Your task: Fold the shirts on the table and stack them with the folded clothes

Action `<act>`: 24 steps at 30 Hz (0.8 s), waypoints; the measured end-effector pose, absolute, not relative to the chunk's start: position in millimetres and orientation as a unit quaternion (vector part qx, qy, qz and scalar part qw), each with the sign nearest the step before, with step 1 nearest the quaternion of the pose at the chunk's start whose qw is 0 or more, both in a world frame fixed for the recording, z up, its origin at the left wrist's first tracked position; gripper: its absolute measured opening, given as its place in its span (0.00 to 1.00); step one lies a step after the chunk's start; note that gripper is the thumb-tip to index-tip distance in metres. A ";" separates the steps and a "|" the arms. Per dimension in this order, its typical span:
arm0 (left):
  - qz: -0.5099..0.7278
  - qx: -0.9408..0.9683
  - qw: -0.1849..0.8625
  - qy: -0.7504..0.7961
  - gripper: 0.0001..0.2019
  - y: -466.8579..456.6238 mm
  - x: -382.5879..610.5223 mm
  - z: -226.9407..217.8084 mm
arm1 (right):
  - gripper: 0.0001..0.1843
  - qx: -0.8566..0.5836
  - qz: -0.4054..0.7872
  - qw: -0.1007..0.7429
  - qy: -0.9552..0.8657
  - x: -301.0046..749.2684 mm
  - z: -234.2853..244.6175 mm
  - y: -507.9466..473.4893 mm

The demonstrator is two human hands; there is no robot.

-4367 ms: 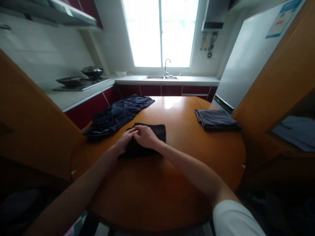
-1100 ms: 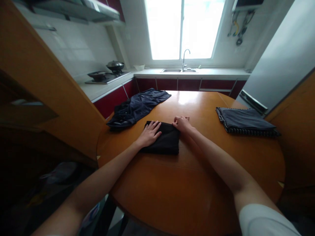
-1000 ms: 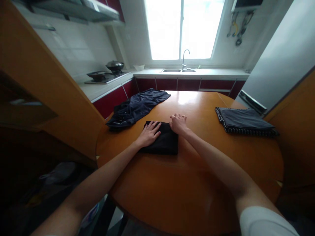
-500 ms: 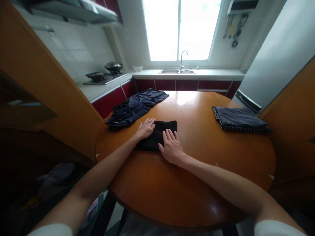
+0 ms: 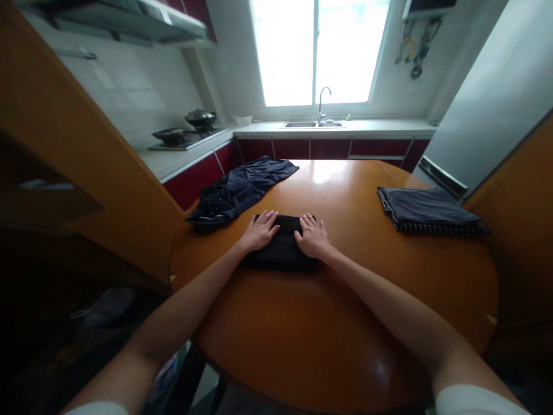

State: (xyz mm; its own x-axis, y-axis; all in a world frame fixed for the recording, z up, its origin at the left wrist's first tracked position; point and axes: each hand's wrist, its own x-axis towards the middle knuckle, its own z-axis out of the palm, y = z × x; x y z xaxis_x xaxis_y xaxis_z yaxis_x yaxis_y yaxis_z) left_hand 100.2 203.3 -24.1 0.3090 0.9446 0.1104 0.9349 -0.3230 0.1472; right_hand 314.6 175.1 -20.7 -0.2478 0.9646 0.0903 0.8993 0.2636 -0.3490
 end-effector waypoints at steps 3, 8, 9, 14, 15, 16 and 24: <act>0.092 0.761 0.075 0.637 0.32 216.0 81.2 -23.9 | 0.34 -0.607 0.115 0.175 -0.767 330.2 -29.0 179.8; 0.164 0.737 0.101 0.648 0.27 231.8 57.1 -23.2 | 0.33 -0.655 0.112 0.267 -0.698 355.3 -36.0 190.2; 0.177 0.730 0.098 0.653 0.27 233.0 54.9 -20.9 | 0.33 -0.655 0.108 0.284 -0.692 358.2 -34.0 189.4; 0.232 0.761 0.055 0.603 0.26 217.3 68.8 -7.0 | 0.29 -0.554 0.083 0.348 -0.752 341.9 -18.8 160.3; 0.234 0.781 0.053 0.576 0.25 211.2 75.4 -6.6 | 0.28 -0.527 0.082 0.338 -0.775 333.7 -17.3 151.4; 0.224 0.801 0.057 0.553 0.25 205.3 82.2 -7.4 | 0.27 -0.503 0.082 0.318 -0.799 325.2 -16.6 143.0; 0.097 0.821 0.074 0.558 0.29 201.0 93.7 -23.5 | 0.25 -0.504 0.049 0.195 -0.840 298.3 -15.6 119.1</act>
State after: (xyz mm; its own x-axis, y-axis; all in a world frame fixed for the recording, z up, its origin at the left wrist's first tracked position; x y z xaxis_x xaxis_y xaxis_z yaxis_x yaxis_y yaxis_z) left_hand 93.7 201.0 -23.5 0.3576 0.9307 0.0768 0.9020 -0.3656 0.2297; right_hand 298.3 119.1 -15.6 -0.4151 0.8663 0.2777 0.8278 0.4863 -0.2797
